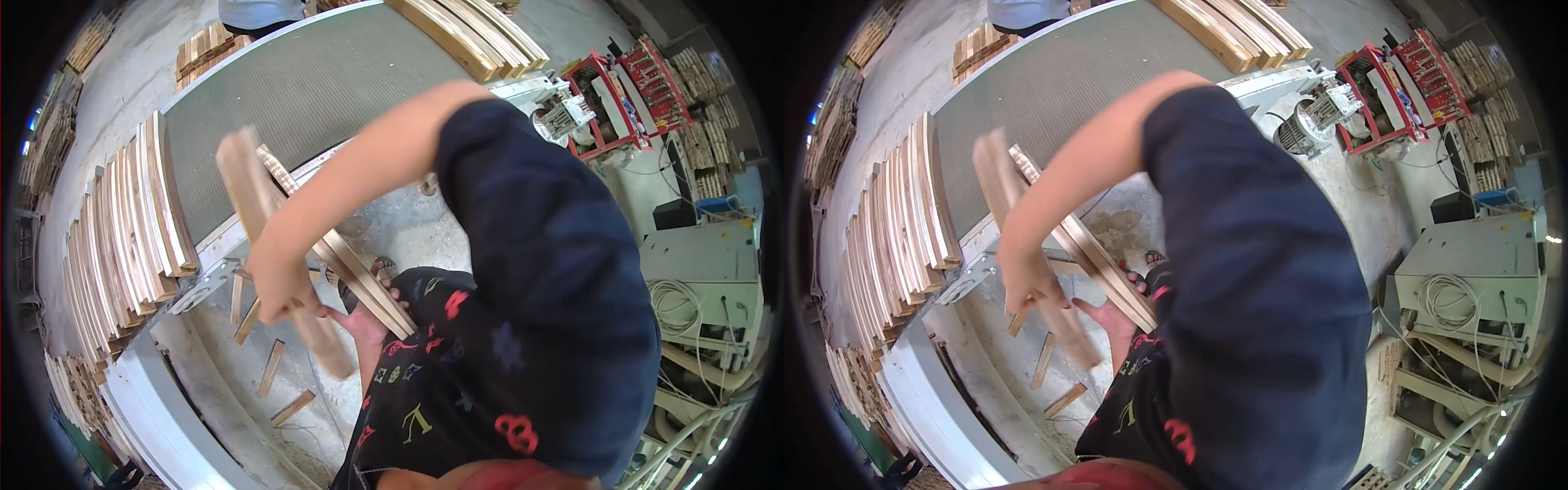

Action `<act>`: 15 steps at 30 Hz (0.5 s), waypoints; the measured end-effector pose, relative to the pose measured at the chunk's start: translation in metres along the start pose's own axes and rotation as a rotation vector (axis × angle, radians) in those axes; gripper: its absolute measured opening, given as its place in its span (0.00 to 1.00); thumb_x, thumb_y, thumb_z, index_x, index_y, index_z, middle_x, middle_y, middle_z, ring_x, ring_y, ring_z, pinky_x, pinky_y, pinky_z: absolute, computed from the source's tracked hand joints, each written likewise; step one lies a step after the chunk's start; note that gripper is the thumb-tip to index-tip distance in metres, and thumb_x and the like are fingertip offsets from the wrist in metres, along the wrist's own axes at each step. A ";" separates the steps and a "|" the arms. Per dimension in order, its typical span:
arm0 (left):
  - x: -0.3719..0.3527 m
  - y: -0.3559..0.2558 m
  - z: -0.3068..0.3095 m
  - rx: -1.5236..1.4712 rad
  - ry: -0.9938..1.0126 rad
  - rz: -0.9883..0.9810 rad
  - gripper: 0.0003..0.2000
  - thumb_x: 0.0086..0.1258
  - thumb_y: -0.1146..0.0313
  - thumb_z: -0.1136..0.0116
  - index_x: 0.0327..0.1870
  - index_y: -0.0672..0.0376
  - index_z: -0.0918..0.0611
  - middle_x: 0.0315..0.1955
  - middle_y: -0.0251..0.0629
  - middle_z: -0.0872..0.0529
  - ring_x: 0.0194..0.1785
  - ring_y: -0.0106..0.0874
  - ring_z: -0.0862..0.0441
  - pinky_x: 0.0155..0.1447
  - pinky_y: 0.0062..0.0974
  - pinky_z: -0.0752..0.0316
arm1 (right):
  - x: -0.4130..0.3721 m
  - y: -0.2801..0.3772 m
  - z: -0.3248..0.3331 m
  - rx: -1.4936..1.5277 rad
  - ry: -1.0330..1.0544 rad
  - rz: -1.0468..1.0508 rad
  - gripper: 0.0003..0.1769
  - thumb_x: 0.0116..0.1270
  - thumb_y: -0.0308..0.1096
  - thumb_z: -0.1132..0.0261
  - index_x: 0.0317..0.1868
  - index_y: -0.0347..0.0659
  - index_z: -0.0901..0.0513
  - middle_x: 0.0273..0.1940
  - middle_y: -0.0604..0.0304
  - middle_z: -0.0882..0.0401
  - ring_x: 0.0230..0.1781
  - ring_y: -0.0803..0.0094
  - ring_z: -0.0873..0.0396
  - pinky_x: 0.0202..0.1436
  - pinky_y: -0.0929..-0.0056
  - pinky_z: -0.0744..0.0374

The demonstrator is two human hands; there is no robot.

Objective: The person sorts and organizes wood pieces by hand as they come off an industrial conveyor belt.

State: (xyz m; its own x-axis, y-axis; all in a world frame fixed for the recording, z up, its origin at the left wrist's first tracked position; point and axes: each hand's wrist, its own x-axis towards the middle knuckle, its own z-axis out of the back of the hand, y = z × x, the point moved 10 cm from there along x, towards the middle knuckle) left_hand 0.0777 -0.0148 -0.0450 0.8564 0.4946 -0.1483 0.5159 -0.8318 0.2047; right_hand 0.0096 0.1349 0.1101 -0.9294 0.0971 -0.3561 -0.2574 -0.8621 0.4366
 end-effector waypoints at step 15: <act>0.069 -0.009 0.000 0.511 -0.238 -0.130 0.56 0.60 0.15 0.67 0.80 0.55 0.40 0.73 0.44 0.33 0.72 0.43 0.31 0.72 0.44 0.32 | -0.223 -0.108 -0.093 1.141 -1.428 -1.248 0.51 0.71 0.67 0.40 0.72 0.23 0.38 0.58 0.32 0.22 0.61 0.52 0.22 0.64 0.61 0.24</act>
State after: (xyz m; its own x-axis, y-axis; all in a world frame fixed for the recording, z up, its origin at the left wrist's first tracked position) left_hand 0.1323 0.0271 -0.0574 0.7275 0.5799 -0.3667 0.4898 -0.8132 -0.3143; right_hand 0.2691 0.1602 0.0651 0.4009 0.8567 -0.3247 -0.2056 0.4295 0.8794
